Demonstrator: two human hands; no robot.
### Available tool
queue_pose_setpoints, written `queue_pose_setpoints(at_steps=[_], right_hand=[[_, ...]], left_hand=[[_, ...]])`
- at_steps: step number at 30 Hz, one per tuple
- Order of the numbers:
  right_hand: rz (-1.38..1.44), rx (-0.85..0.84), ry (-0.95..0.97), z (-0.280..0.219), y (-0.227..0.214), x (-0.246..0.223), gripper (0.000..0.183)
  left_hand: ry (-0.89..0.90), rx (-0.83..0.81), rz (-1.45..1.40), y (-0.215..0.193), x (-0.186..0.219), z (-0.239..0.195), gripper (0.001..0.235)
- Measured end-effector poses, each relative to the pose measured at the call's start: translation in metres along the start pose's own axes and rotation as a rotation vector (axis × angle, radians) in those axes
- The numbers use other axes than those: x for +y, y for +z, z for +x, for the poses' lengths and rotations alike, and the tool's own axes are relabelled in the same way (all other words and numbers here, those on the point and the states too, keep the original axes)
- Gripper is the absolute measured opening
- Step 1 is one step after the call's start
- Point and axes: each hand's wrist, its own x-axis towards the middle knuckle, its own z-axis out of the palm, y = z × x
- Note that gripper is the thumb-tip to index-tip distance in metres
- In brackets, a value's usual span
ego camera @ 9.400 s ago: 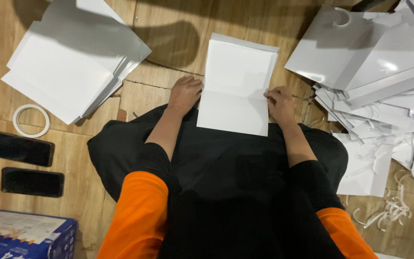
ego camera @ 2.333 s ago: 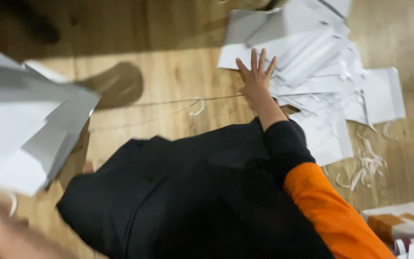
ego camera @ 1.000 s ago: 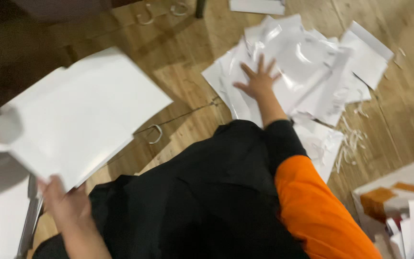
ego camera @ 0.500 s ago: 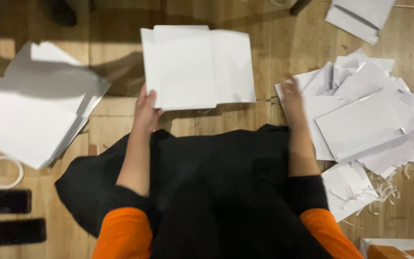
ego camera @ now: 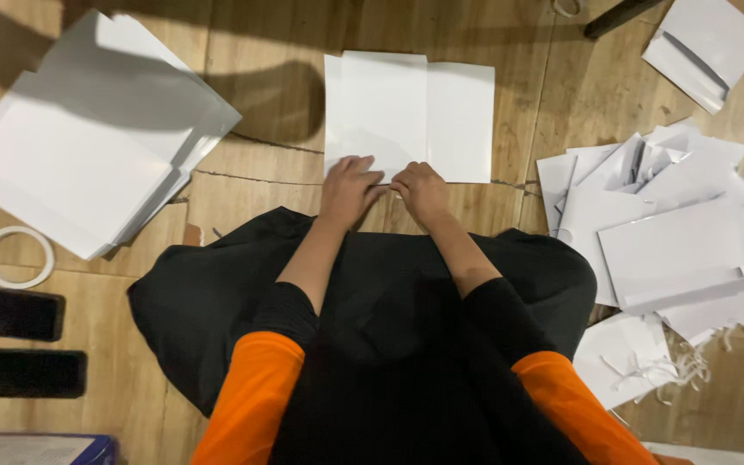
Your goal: The person sits on the floor and repeatedly folds white paper sheets in half, then folds them again to create smaller packets. They place the finished packets into a pile on the right side of the frame.
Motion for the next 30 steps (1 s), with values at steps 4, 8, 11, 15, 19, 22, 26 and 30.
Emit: queue_pose_setpoints(at_steps=[4, 8, 11, 15, 19, 22, 26, 30], right_hand=[[0.084, 0.051, 0.101, 0.003, -0.005, -0.002, 0.026], [0.150, -0.032, 0.401, 0.008, -0.062, -0.010, 0.062], [0.140, -0.201, 0.464, 0.014, -0.106, -0.001, 0.066], [0.190, -0.271, 0.557, 0.032, -0.124, 0.031, 0.070], [0.207, -0.124, 0.222, 0.092, -0.100, 0.061, 0.065], [0.269, 0.022, -0.026, 0.153, -0.040, 0.075, 0.077], [-0.004, -0.226, 0.114, 0.181, -0.015, 0.062, 0.085], [0.098, -0.008, -0.124, 0.130, -0.011, 0.036, 0.062]], left_hand=[[-0.075, 0.102, -0.008, -0.003, -0.005, 0.011, 0.009], [-0.157, 0.066, -0.097, -0.029, -0.010, 0.017, 0.051], [-0.328, -0.191, -0.171, -0.107, 0.015, 0.029, 0.092], [-0.330, -0.341, -0.139, -0.105, 0.000, 0.049, 0.095], [-0.212, -0.239, -0.114, -0.114, 0.001, 0.073, 0.093], [-0.112, -0.064, -0.152, -0.112, 0.004, 0.115, 0.094], [-0.146, -0.112, -0.179, -0.094, -0.001, 0.150, 0.117], [-0.100, -0.128, -0.139, -0.061, -0.005, 0.119, 0.102]])
